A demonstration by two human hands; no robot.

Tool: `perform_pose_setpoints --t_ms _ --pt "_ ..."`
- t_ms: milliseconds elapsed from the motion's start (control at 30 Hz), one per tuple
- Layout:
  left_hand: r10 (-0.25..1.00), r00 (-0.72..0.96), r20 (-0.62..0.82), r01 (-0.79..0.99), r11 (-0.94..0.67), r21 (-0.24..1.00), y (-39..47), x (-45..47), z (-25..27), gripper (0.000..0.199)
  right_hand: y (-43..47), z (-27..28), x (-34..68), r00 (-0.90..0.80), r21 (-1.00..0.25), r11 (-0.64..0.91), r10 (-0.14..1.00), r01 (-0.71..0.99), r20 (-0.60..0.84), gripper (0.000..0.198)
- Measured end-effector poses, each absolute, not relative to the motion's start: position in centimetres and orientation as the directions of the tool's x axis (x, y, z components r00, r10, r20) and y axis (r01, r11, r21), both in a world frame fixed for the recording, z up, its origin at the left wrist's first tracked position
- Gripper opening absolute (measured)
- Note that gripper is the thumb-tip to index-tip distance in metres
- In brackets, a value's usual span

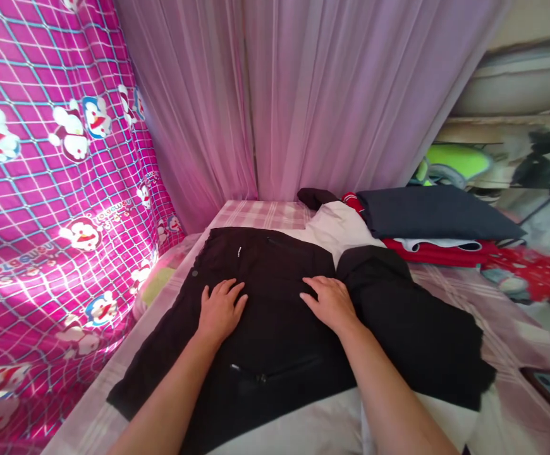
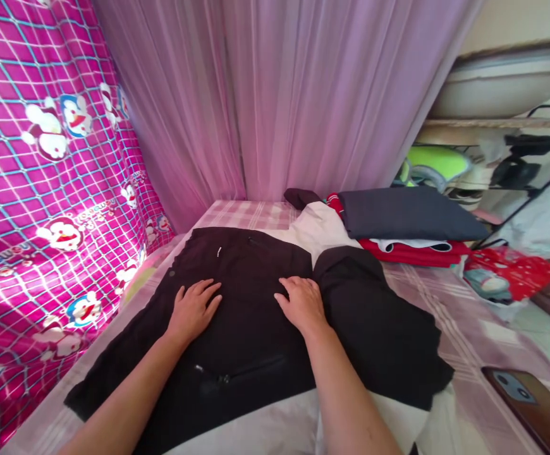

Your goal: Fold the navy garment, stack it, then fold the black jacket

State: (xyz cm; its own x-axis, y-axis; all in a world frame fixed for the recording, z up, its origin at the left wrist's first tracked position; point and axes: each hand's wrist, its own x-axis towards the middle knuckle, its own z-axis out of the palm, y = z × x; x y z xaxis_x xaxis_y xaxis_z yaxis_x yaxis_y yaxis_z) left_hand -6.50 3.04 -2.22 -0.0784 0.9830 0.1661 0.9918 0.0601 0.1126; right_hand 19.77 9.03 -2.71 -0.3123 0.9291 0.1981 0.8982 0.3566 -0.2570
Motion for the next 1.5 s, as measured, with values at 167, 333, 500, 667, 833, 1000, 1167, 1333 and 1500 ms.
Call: perform_pose_setpoints --t_ms 167,333,500,667,833,1000,1167,1333,1500 --pt "0.983 -0.063 0.170 0.996 0.051 0.071 2.9 -6.7 -2.3 0.041 9.3 -2.4 19.7 -0.290 -0.326 0.363 0.923 0.873 0.252 0.031" --pt "0.982 0.082 0.168 0.997 -0.083 0.001 5.9 -6.8 -1.4 0.050 9.3 -2.5 19.7 -0.304 -0.347 0.372 0.923 0.861 0.238 0.030" --pt "0.999 0.033 0.022 0.998 -0.032 -0.057 12.6 -9.1 -0.7 0.059 9.3 -2.7 19.8 -0.283 -0.360 0.350 0.932 0.865 0.226 0.030" --pt "0.974 -0.112 -0.198 0.994 0.110 -0.018 16.5 -12.1 -0.7 0.060 9.4 -2.8 19.8 -0.277 -0.369 0.339 0.937 0.865 0.211 0.031" --pt "0.979 -0.102 -0.176 0.994 0.092 -0.064 18.3 -11.0 1.9 0.054 9.4 -2.6 19.7 -0.270 -0.373 0.330 0.941 0.867 0.206 0.030" --pt "0.997 0.068 0.026 0.996 -0.067 -0.057 20.2 -5.0 3.0 0.056 9.3 -2.3 19.6 -0.271 -0.387 0.331 0.941 0.860 0.203 0.030" --pt "0.970 0.235 0.055 0.972 -0.236 0.013 22.6 0.2 0.7 0.061 9.2 -1.9 19.5 -0.257 -0.416 0.303 0.952 0.858 0.165 0.031" --pt "0.983 0.130 -0.130 0.989 -0.119 0.088 25.5 1.3 -1.4 0.065 9.2 -1.9 19.5 -0.243 -0.443 0.294 0.955 0.847 0.170 0.031" --pt "0.972 0.137 -0.190 0.987 -0.117 0.114 26.4 0.8 -1.1 0.065 9.2 -2.1 19.6 -0.243 -0.440 0.294 0.955 0.849 0.170 0.031"
